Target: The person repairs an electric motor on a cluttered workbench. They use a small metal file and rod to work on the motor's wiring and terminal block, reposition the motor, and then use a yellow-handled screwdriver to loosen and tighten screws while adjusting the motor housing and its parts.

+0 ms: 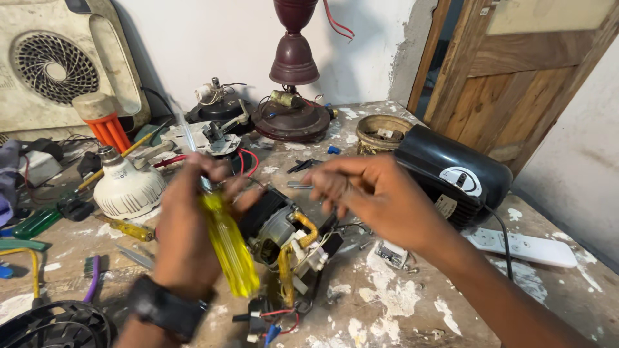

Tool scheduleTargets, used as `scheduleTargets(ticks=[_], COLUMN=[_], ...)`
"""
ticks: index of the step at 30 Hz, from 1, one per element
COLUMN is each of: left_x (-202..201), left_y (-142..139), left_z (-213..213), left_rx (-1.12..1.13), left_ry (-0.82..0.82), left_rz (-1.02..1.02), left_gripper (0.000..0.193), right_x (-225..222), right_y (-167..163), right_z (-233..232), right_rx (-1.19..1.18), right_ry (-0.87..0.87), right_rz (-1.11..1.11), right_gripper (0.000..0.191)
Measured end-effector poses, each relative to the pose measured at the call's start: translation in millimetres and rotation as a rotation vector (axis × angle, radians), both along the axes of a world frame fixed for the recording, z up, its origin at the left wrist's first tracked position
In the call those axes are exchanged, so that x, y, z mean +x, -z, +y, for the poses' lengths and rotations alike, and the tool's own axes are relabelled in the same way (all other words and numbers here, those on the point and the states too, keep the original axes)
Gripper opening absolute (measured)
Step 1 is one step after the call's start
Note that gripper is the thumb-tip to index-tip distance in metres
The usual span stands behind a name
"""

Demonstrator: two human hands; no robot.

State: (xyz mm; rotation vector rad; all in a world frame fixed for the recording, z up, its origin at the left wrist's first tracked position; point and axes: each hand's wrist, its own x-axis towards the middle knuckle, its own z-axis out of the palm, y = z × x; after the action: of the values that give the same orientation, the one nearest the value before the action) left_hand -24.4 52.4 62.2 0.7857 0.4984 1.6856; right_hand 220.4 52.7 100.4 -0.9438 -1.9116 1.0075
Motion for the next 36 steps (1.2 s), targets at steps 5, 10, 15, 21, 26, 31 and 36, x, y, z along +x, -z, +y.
scheduleTargets(ticks=[5, 10, 15, 21, 26, 31, 36], left_x=[-51, -40, -23, -22, -26, -28, -27], left_y=[-16, -5, 7, 14, 23, 34, 37], left_z=[6, -6, -16, -22, -20, -16, -17], left_rx=[-0.112, 0.021, -0.143, -0.240, -0.275, -0.281, -0.200], left_ry=[0.091, -0.578, -0.624, -0.683, -0.654, -0.684, -0.772], left_rz=[0.729, 1.581, 1.732, 1.944, 2.002, 1.961, 1.883], left_gripper=[0.036, 0.030, 0.032, 0.037, 0.037, 0.029, 0.026], right_x=[-5, -18, -30, -26, -23, -33, -31], right_y=[24, 46, 49, 32, 29, 33, 33], right_z=[9, -5, -13, 11, 21, 21, 16], right_rx=[0.396, 0.533, 0.472, 0.257, -0.008, -0.002, 0.170], right_ry=[0.133, 0.283, 0.362, 0.361, 0.238, 0.240, 0.198], right_rz=[-0.268, -0.252, -0.263, -0.311, -0.183, -0.129, -0.080], right_gripper=[0.032, 0.031, 0.030, 0.029, 0.028, 0.023, 0.022])
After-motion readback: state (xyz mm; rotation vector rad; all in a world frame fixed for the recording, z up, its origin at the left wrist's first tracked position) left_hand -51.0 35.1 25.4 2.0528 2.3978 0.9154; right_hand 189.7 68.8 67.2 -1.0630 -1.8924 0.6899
